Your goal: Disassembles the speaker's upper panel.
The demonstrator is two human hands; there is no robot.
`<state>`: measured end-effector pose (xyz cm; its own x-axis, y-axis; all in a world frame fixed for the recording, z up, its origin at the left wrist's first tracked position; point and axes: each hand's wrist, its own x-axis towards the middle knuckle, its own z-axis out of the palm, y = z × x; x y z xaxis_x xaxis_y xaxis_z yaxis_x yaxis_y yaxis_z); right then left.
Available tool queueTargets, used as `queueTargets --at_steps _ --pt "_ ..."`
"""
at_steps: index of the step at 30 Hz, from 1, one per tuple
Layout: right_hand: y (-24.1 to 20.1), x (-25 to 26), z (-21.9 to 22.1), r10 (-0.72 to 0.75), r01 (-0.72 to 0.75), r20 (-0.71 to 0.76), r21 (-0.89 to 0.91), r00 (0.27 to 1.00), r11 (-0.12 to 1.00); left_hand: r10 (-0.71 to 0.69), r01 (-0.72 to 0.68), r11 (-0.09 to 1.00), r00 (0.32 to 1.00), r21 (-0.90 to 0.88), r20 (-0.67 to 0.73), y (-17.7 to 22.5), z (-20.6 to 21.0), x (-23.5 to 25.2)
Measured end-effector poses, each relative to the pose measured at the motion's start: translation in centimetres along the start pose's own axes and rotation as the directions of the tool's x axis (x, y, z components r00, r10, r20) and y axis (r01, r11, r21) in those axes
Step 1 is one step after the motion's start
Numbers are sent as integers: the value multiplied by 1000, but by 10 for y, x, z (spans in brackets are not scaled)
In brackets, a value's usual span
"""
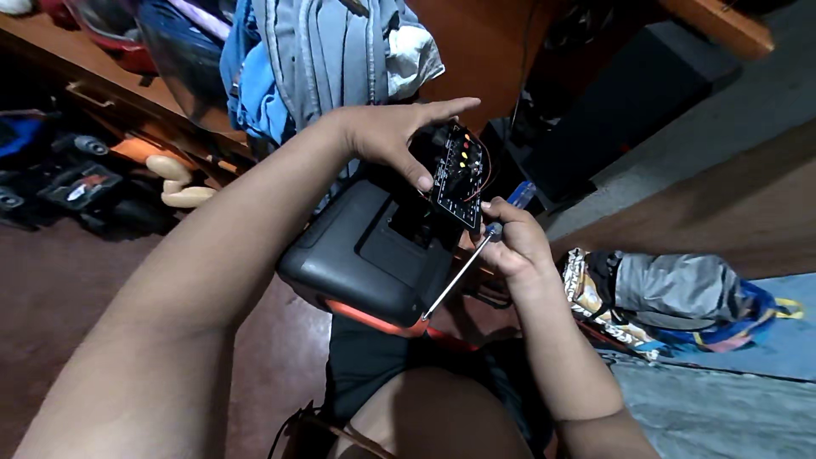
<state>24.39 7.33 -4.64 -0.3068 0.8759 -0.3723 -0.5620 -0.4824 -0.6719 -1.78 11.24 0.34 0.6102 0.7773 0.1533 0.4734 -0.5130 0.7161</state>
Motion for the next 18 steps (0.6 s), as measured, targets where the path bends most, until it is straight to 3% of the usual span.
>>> queueTargets --at_steps 8,18 --pt "5 3 -2 5 -5 -10 -37 1000 999 -78 85 981 996 177 -50 5 0 -2" --pt "10 -3 0 -18 21 21 -124 1000 992 -90 124 968 983 216 -160 2 2 0"
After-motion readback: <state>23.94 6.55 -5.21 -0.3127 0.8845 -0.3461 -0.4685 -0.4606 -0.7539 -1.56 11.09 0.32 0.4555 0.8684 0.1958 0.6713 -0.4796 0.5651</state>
